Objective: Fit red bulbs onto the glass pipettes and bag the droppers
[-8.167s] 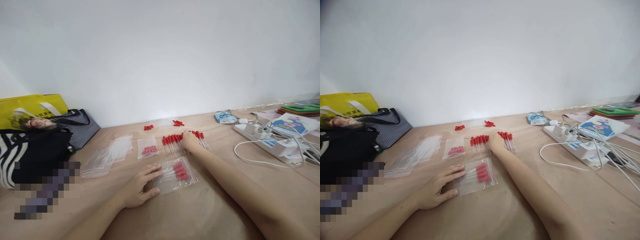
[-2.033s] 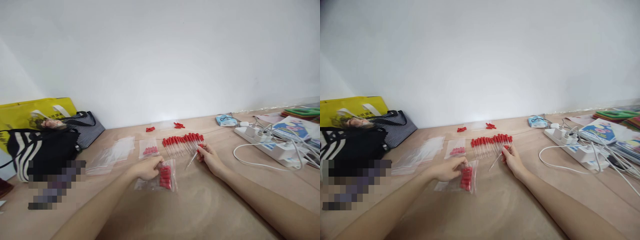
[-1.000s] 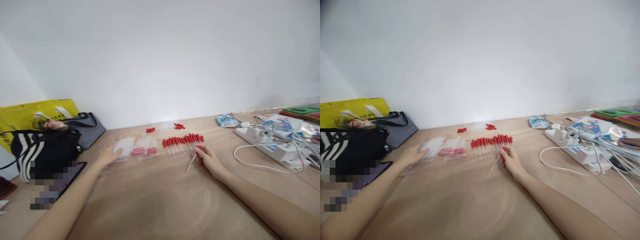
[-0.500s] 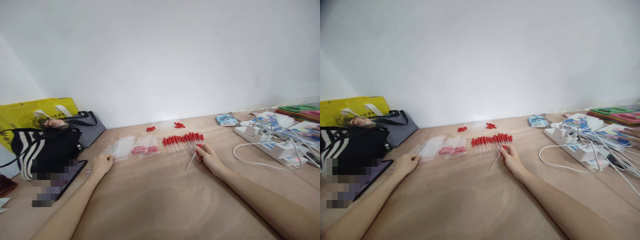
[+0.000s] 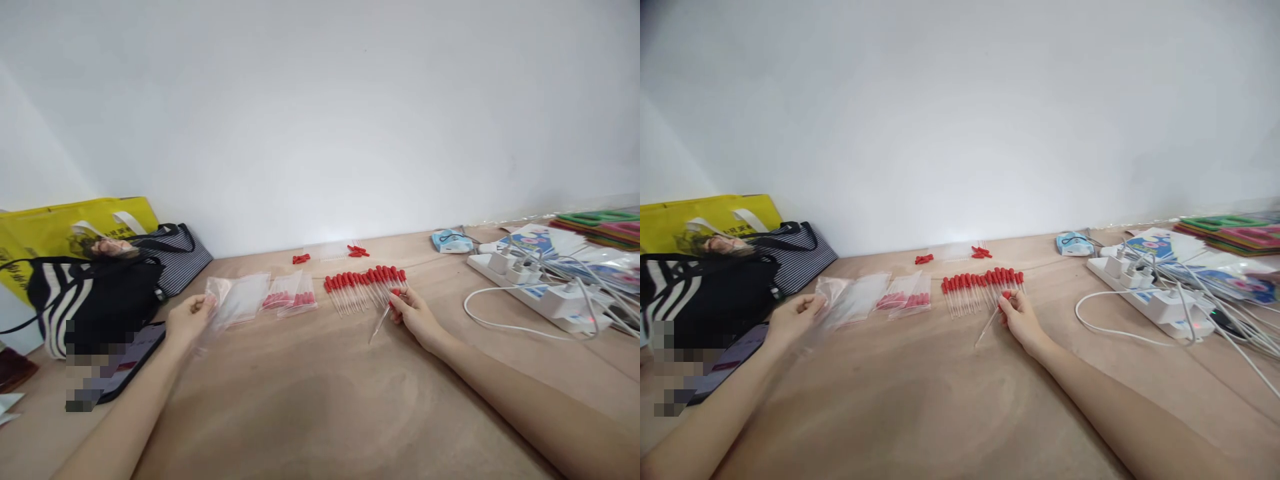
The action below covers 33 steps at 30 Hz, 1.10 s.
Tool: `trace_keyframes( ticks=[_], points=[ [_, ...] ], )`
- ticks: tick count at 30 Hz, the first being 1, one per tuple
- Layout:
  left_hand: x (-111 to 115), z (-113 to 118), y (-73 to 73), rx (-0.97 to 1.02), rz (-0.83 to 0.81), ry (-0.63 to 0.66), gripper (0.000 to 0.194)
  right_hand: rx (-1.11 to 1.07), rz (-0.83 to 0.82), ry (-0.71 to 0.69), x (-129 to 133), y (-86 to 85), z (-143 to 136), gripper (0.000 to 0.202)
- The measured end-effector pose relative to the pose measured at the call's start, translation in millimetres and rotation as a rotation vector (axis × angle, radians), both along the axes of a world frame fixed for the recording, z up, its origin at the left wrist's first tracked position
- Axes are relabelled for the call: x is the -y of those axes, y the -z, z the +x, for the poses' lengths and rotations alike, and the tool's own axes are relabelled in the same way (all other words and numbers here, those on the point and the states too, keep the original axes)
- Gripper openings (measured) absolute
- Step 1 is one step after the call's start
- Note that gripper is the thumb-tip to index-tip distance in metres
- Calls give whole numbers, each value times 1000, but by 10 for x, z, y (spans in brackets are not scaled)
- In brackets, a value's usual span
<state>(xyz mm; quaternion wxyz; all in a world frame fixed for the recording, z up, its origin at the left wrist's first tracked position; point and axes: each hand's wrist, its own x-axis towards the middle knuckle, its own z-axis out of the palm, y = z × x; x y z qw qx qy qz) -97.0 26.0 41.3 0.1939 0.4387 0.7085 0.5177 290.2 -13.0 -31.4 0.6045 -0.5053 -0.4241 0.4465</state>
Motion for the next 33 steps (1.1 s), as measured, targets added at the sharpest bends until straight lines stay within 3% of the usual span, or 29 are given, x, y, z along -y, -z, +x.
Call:
trace_keyframes(
  ticks=[5, 6, 8, 11, 13, 16, 18, 20, 23, 25, 27, 31, 33],
  points=[
    [207, 661, -144, 300, 121, 104, 22, -8, -11, 10, -2, -15, -14, 32],
    [264, 815, -122, 506, 109, 121, 25, -13, -14, 10, -3, -19, -16, 32],
    [384, 1087, -6, 752, 11, 133, 30, -25, -17, 12, -5, -25, -19, 32],
    [576, 1322, 288, 797, -72, 150, 34, -33, -14, 9, -8, -27, -18, 31],
    [711, 1333, 467, 622, -60, 167, 35, -29, -8, 8, -12, -20, -13, 31],
    [881, 1171, 562, 66, 88, 290, 47, -19, -1, 6, -21, -2, -8, 30],
    [918, 1014, 494, -335, 163, 592, 40, -21, 2, 3, -24, 5, -8, 30],
    [867, 884, 363, -612, 220, 915, 26, -23, 1, 2, -22, 1, -9, 29],
    [691, 827, 184, -850, 146, 1252, 35, -22, -9, -7, -14, -20, -5, 29],
    [603, 899, 152, -949, 44, 1393, 40, -24, -17, -16, -12, -33, 3, 30],
    [602, 1045, 205, -1005, -20, 1368, 43, -34, -27, -20, -17, -39, 15, 30],
    [786, 1387, 374, -1086, 24, 985, 42, -80, -47, -6, -35, -41, 47, 28],
    [830, 1474, 369, -1104, 28, 913, 42, -97, -52, 0, -39, -46, 63, 28]
  ],
)
